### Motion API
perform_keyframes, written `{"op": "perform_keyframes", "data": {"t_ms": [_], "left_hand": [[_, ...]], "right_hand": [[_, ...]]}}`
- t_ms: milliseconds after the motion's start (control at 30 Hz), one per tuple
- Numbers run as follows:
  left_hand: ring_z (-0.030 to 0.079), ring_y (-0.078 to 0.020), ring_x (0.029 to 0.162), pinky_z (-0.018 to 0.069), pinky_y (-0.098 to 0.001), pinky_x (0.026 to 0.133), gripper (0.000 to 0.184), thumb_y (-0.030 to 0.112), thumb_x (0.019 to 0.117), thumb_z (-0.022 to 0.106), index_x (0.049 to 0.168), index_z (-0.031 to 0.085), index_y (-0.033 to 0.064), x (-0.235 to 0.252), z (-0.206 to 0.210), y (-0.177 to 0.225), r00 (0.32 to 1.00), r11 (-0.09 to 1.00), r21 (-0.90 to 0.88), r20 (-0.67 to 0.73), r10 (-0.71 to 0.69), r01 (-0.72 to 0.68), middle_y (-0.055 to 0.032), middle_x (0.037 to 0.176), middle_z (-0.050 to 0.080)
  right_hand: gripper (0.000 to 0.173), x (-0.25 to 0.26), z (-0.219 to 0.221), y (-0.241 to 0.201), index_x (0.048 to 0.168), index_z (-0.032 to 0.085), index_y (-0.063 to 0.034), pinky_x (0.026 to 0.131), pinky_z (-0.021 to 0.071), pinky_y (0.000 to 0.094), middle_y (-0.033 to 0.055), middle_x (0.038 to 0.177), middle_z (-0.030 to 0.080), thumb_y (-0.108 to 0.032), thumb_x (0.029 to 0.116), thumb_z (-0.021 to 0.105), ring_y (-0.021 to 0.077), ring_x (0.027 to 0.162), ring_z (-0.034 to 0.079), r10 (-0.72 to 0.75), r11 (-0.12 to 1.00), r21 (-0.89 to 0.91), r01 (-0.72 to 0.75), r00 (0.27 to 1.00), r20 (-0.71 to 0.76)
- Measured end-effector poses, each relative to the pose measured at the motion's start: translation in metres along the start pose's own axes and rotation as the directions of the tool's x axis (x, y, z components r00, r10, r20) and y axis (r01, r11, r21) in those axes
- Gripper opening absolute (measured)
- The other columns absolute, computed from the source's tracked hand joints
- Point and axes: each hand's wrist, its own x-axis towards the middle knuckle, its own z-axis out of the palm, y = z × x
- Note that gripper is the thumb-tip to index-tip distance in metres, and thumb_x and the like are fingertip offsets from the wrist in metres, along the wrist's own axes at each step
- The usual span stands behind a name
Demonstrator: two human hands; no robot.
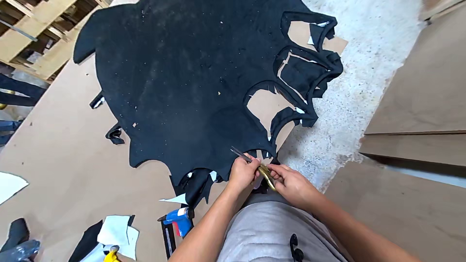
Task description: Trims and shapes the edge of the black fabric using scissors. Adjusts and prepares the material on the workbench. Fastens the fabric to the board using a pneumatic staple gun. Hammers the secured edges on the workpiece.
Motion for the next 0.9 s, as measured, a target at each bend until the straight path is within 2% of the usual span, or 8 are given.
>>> {"op": "perform_keyframes", "data": {"t_ms": [100,200,300,367,433,500,667,900], "left_hand": [[0.057,-0.0144,0.046,0.0477,-0.026,0.044,0.022,0.021,0.1037,0.064,0.104,0.062,-0.001,0.003,0.004,0.004,0.995,0.991,-0.13,0.095,-0.022,0.034,-0.0111,0.062,0.063],[0.058,-0.0162,0.048,0.05,-0.0279,0.047,0.024,0.022,0.1038,0.063,0.106,0.061,-0.0021,0.006,0.006,0.009,0.982,0.982,-0.187,0.19,0.022,0.014,-0.0126,0.065,0.064],[0.069,-0.0118,0.085,0.0597,-0.0333,0.08,0.039,0.035,0.0959,0.074,0.122,0.067,0.0071,0.015,-0.004,0.007,0.946,0.937,0.18,0.181,0.268,-0.3,-0.0032,0.098,0.072],[0.05,-0.0098,0.137,0.0422,-0.0384,0.118,0.06,0.055,0.0945,0.068,0.139,0.063,0.0141,0.034,-0.006,-0.005,0.838,0.618,0.606,0.163,0.521,-0.502,0.0035,0.145,0.059],[0.024,-0.022,0.157,0.0195,-0.0526,0.128,0.069,0.058,0.1026,0.049,0.155,0.048,0.0128,0.059,-0.002,-0.026,0.755,0.255,0.834,0.26,0.602,-0.49,-0.0009,0.168,0.034],[0.018,-0.0235,0.159,0.0165,-0.0545,0.128,0.066,0.049,0.106,0.046,0.16,0.039,0.0112,0.07,0.005,-0.042,0.739,0.14,0.882,0.279,0.613,-0.449,-0.0018,0.171,0.025],[0.02,-0.0232,0.159,0.0194,-0.0522,0.128,0.066,0.049,0.1058,0.049,0.16,0.038,0.0131,0.075,-0.005,-0.04,0.727,0.123,0.859,0.336,0.599,-0.498,-0.0009,0.171,0.026],[0.028,-0.0272,0.156,0.0234,-0.0506,0.127,0.047,0.04,0.1026,0.058,0.148,0.058,0.026,0.078,-0.023,-0.051,0.629,0.164,0.776,0.346,0.696,-0.609,-0.0112,0.164,0.039]], "right_hand": [[0.053,0.005,-0.009,-0.008,0.149,0.054,-0.0262,0.102,0.0529,0.0436,0.0047,0.13,0.063,-0.03,0.097,0.064,0.0207,0.119,0.062,-0.014,0.986,-0.164,0.016,1.0,0.012],[0.052,0.011,-0.023,-0.012,0.147,0.057,-0.0266,0.093,0.0556,0.0504,0.008,0.115,0.07,-0.037,0.0966,0.066,0.0261,0.104,0.068,0.024,0.964,-0.267,-0.001,0.996,0.084],[0.046,0.009,-0.046,-0.003,0.141,0.061,-0.0241,0.077,0.0544,0.0536,0.0084,0.089,0.07,-0.033,0.0954,0.066,0.0266,0.081,0.067,0.094,0.98,-0.191,-0.052,0.971,0.22],[0.045,0.002,-0.061,0.013,0.136,0.064,-0.0197,0.075,0.0567,0.0487,0.006,0.087,0.069,-0.035,0.0938,0.069,0.022,0.077,0.066,0.147,0.989,-0.066,-0.134,0.957,0.251],[0.047,-0.006,-0.073,0.029,0.128,0.064,-0.0134,0.07,0.0618,0.0402,0.0042,0.085,0.071,-0.043,0.0921,0.075,0.0175,0.072,0.07,0.185,0.972,0.086,-0.218,0.938,0.293],[0.049,-0.012,-0.08,0.036,0.123,0.064,-0.0111,0.064,0.06,0.0339,0.0029,0.079,0.068,-0.044,0.0893,0.078,0.0149,0.065,0.067,0.219,0.939,0.183,-0.29,0.918,0.331],[0.047,-0.005,-0.082,0.034,0.119,0.064,-0.0094,0.062,0.0584,0.0305,0.0028,0.077,0.067,-0.044,0.0906,0.078,0.0138,0.063,0.066,0.262,0.914,0.2,-0.352,0.89,0.373],[0.049,0.022,-0.071,0.039,0.106,0.062,-0.0062,0.06,0.0563,0.0268,0.0032,0.074,0.064,-0.052,0.0922,0.073,0.0126,0.061,0.064,0.173,0.876,0.338,-0.345,0.877,0.448]]}}
